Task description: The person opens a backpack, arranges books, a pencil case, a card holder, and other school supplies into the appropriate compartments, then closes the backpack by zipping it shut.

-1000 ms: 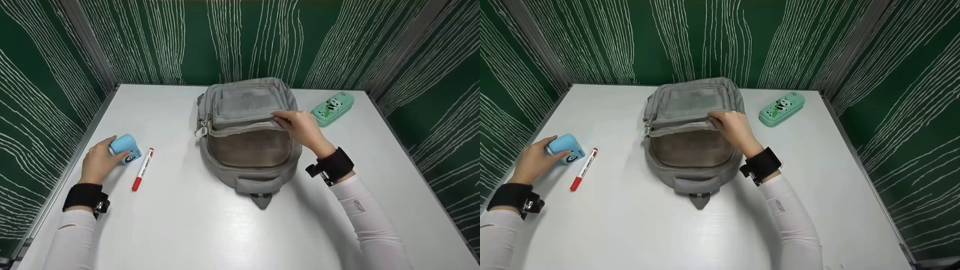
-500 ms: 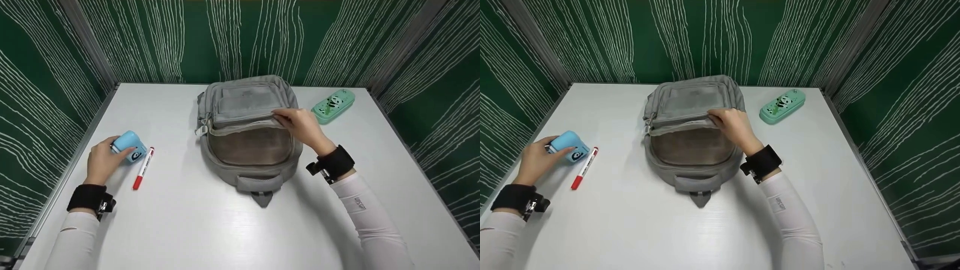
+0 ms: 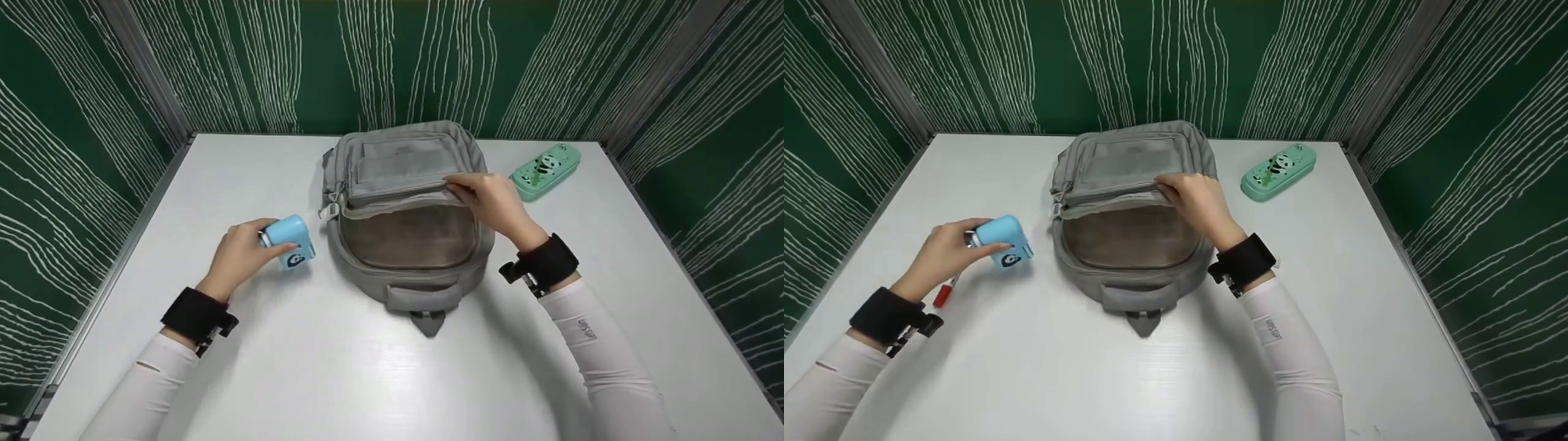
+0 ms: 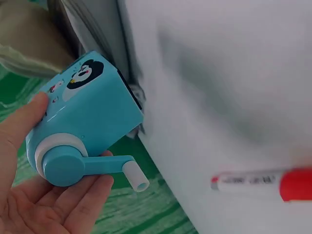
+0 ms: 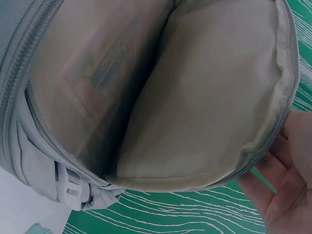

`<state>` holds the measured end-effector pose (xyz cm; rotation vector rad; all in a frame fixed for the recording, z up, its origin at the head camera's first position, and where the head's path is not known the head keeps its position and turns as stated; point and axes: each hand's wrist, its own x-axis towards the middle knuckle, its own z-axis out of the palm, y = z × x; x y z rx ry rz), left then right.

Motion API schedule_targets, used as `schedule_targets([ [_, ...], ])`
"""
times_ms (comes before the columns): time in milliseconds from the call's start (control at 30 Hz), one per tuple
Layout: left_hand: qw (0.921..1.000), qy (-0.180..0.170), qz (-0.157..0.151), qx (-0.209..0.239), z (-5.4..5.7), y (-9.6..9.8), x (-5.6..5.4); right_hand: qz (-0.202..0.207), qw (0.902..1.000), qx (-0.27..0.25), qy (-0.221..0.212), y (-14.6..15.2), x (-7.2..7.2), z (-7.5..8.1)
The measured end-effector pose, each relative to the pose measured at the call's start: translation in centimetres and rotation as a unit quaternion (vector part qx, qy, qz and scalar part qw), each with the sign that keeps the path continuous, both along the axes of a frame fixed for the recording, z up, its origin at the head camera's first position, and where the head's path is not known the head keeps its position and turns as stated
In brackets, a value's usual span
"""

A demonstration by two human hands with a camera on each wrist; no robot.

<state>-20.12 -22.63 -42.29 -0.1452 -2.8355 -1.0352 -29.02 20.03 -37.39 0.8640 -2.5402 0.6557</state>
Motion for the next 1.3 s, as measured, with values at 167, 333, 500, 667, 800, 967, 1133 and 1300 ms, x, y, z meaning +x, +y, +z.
schedule_targets([
  [167,0.9988,-0.019,-0.045,0.003,0.3,3.8,-0.4,0.002,1.0000,-0.001,0.003,0.0,-0.1,0.0],
  [333,0.9968,-0.037,-0.071,0.000,1.2,6.3,-0.6,0.007,1.0000,-0.006,0.004,-0.1,-0.2,-0.2],
  [500,0.9957,-0.046,-0.081,0.006,2.7,7.5,-0.1,0.015,0.9999,-0.001,0.007,-0.2,-0.2,-0.4],
  [667,0.9921,-0.052,-0.113,0.019,3.5,9.5,-0.1,0.016,0.9998,-0.003,0.013,0.0,-0.3,-0.2],
  [800,0.9899,-0.052,-0.130,0.024,3.2,11.1,-0.9,0.012,0.9998,-0.003,0.015,0.0,-0.4,0.0],
  [967,0.9905,-0.053,-0.123,0.033,1.9,12.8,-2.3,0.006,0.9998,-0.006,0.020,-0.1,-0.6,0.2],
  [1133,0.9920,-0.067,-0.090,0.058,0.5,14.0,-4.0,0.000,0.9995,-0.011,0.028,-0.2,-0.5,0.4],
  [1300,0.9859,-0.060,-0.087,0.130,-0.7,14.8,-5.7,0.001,0.9995,-0.009,0.031,-0.3,-0.4,0.7],
])
